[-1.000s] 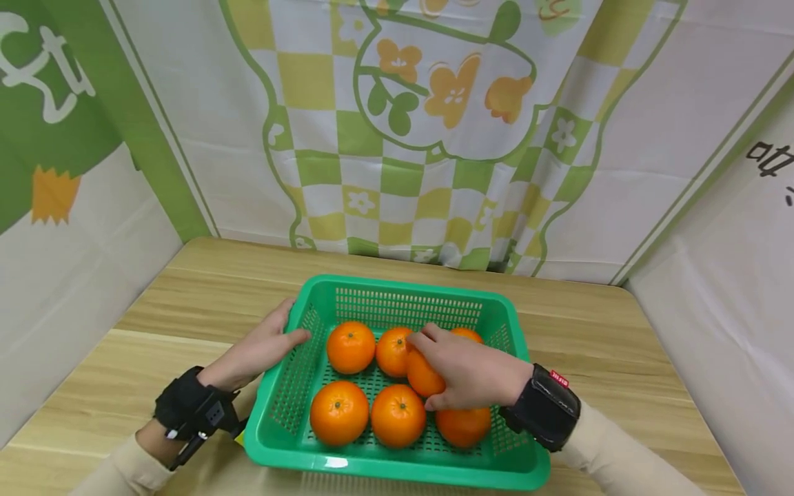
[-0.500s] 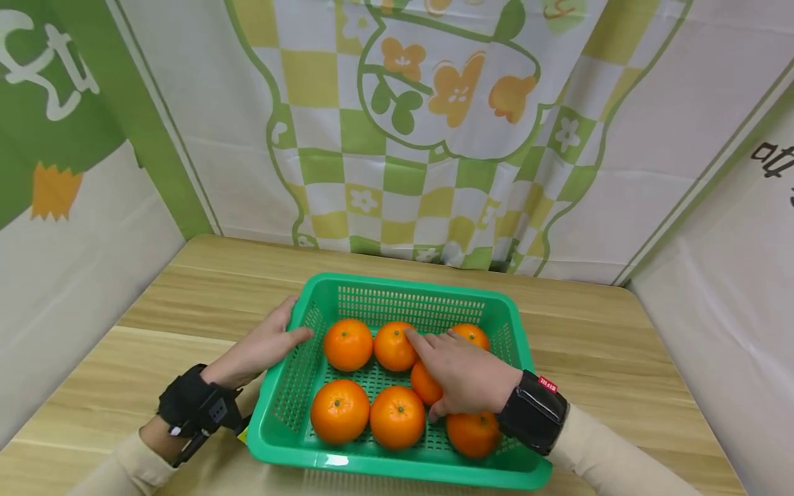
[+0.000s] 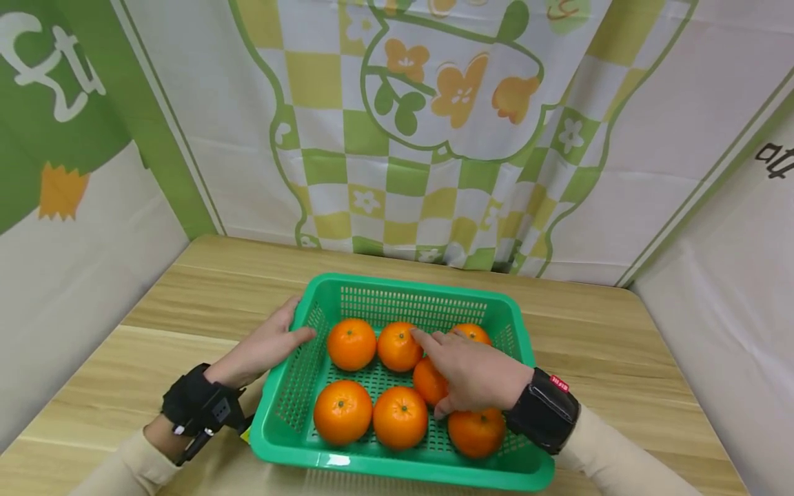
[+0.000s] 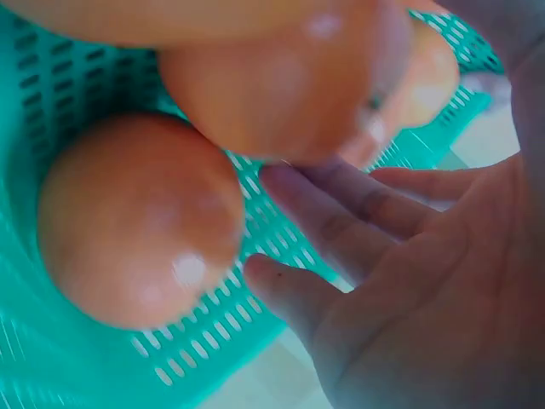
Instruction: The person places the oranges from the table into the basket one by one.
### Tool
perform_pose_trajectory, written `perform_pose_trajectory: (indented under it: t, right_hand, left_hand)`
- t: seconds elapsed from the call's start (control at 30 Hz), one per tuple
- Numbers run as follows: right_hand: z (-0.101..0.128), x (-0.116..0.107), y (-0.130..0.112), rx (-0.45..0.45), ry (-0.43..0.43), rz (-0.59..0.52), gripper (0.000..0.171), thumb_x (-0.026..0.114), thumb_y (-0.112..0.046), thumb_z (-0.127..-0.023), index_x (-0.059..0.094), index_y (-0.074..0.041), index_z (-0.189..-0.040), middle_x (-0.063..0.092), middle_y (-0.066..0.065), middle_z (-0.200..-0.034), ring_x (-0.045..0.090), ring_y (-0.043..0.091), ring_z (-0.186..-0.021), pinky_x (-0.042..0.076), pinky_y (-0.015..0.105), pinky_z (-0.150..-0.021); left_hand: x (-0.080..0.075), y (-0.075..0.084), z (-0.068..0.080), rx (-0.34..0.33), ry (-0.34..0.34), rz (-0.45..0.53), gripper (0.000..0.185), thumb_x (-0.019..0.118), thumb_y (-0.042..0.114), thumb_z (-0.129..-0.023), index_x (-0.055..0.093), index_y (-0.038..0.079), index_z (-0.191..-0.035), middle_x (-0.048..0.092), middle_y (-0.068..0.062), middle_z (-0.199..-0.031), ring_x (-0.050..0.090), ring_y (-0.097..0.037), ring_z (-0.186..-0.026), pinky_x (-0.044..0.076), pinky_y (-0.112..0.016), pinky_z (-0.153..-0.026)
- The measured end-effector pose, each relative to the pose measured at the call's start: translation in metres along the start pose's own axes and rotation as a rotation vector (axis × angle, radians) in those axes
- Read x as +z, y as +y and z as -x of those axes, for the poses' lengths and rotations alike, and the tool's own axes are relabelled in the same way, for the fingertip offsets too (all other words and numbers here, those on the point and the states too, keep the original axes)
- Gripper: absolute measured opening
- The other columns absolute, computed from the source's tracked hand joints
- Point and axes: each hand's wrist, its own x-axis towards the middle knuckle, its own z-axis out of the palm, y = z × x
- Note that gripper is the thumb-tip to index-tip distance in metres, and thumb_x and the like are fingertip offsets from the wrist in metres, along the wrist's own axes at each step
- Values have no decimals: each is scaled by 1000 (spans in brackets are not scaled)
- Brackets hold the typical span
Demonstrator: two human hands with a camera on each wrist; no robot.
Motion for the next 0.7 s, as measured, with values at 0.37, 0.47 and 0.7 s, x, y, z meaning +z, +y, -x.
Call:
perform_pose_trajectory:
  t: [0.37, 0.47, 0.7]
  right_hand:
    - [30, -44, 12, 74, 136, -37, 91, 77, -53, -92, 38, -9, -162, 52, 18, -156, 55, 38, -140, 58, 53, -104]
    - [40, -50, 19, 71, 230, -18, 92, 75, -57, -92, 39, -7, -160, 54, 19, -154, 56, 40, -138, 57, 56, -104]
    - [51, -56, 40, 155, 403, -23, 100, 82, -57, -85, 40, -3, -158, 50, 24, -153, 52, 44, -136, 51, 65, -105]
  left_hand:
    - [-2, -2, -1, -10, -6, 17, 69, 42, 4, -103, 10, 4, -164, 30, -31, -162, 62, -47, -125, 67, -47, -83]
    - [-4, -3, -1, -7, -12, 5, 70, 44, 5, -104, 10, 4, -165, 30, -31, -162, 64, -44, -123, 68, -46, -82]
    - [-15, -8, 2, -33, -95, -85, 73, 53, 29, -110, 12, 20, -169, 50, -23, -157, 72, -33, -117, 67, -43, -88]
